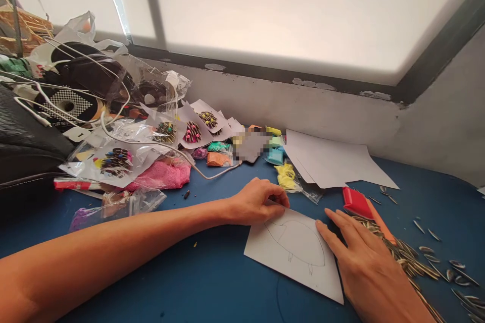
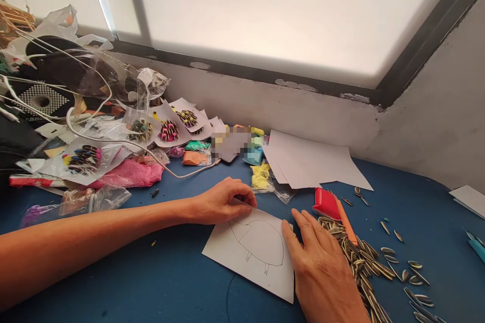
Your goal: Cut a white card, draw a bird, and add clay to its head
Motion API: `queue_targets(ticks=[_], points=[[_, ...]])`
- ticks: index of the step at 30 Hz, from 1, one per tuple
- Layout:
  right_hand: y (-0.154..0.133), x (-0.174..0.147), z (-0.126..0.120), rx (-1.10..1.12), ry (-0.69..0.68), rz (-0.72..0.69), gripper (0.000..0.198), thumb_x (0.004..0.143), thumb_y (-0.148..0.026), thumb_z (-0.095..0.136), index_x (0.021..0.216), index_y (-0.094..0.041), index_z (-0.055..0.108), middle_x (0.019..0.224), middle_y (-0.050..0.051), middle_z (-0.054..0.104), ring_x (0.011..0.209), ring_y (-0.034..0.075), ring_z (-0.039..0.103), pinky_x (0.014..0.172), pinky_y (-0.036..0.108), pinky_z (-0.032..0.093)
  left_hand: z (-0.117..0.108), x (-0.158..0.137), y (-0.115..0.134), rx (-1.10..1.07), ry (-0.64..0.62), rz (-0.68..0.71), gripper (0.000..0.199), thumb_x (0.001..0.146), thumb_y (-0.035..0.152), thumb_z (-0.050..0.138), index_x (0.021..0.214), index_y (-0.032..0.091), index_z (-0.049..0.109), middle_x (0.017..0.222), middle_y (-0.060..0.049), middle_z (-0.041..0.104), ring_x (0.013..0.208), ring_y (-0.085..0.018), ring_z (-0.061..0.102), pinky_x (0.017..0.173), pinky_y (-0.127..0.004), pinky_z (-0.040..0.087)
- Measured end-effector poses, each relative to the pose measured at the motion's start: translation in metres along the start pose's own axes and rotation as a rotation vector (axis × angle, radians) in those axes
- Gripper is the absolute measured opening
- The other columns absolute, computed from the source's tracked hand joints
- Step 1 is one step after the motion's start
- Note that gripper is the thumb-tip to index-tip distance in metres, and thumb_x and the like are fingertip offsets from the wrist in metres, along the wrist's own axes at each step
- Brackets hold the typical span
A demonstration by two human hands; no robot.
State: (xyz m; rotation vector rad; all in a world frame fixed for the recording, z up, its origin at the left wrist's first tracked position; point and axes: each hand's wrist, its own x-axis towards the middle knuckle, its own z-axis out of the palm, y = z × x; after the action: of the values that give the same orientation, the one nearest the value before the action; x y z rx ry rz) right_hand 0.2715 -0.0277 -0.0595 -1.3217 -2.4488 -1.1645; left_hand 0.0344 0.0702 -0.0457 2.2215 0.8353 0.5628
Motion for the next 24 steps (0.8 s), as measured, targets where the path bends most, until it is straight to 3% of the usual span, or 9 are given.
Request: queue_targets(ticks=[9, 13, 16, 21, 24], points=[[-0.002, 0.0, 0.002, 0.049, 0.017, 0.006, 0.044, 0.084, 0.003, 0.036, 0.098, -0.008, 0.076, 0.109, 0.022, 0.074, 0.1, 0.032, 0.071, 0.081, 0.045, 0.056, 0.002, 0.001, 0.004, 0.121, 0.0, -0.015, 0.014, 0.078, 0.014, 0.058, 0.085, 0.018, 0.07, 0.08, 0.001, 0.068, 0.081, -0.015, 0.058, 0.088, -0.03, 0.039], [-0.001, -0.001, 0.004, 0.041, 0.057, -0.009, 0.045, 0.083, 0.003, 0.035, 0.095, -0.01, 0.076, 0.106, 0.018, 0.076, 0.097, 0.029, 0.072, 0.078, 0.041, 0.056, 0.001, 0.001, 0.005, 0.089, 0.02, -0.015, 0.011, 0.082, 0.018, 0.06, 0.086, 0.017, 0.07, 0.089, 0.0, 0.071, 0.086, -0.015, 0.058, 0.09, -0.031, 0.039], [0.004, -0.001, 0.005, 0.08, 0.087, -0.052, 0.042, 0.082, 0.0, 0.037, 0.093, -0.013, 0.076, 0.107, 0.016, 0.076, 0.096, 0.028, 0.071, 0.081, 0.041, 0.055, 0.001, 0.002, 0.005, 0.068, 0.026, -0.002, 0.014, 0.086, 0.018, 0.056, 0.084, 0.017, 0.069, 0.084, 0.0, 0.072, 0.082, -0.015, 0.058, 0.086, -0.029, 0.04], [0.011, -0.002, 0.002, 0.184, 0.116, -0.105, 0.038, 0.083, -0.001, 0.041, 0.096, -0.014, 0.074, 0.102, 0.011, 0.077, 0.099, 0.026, 0.07, 0.085, 0.038, 0.052, 0.004, 0.002, 0.002, 0.066, 0.028, -0.004, 0.01, 0.08, 0.012, 0.06, 0.077, 0.017, 0.069, 0.075, 0.001, 0.068, 0.079, -0.014, 0.058, 0.084, -0.028, 0.042], [0.012, -0.005, 0.0, 0.167, 0.061, -0.102, 0.04, 0.085, -0.001, 0.04, 0.102, -0.015, 0.074, 0.104, 0.01, 0.077, 0.1, 0.026, 0.069, 0.086, 0.039, 0.05, 0.004, 0.003, 0.0, 0.102, 0.098, 0.005, 0.006, 0.079, 0.014, 0.064, 0.08, 0.016, 0.069, 0.085, -0.003, 0.067, 0.084, -0.016, 0.059, 0.084, -0.029, 0.045]])
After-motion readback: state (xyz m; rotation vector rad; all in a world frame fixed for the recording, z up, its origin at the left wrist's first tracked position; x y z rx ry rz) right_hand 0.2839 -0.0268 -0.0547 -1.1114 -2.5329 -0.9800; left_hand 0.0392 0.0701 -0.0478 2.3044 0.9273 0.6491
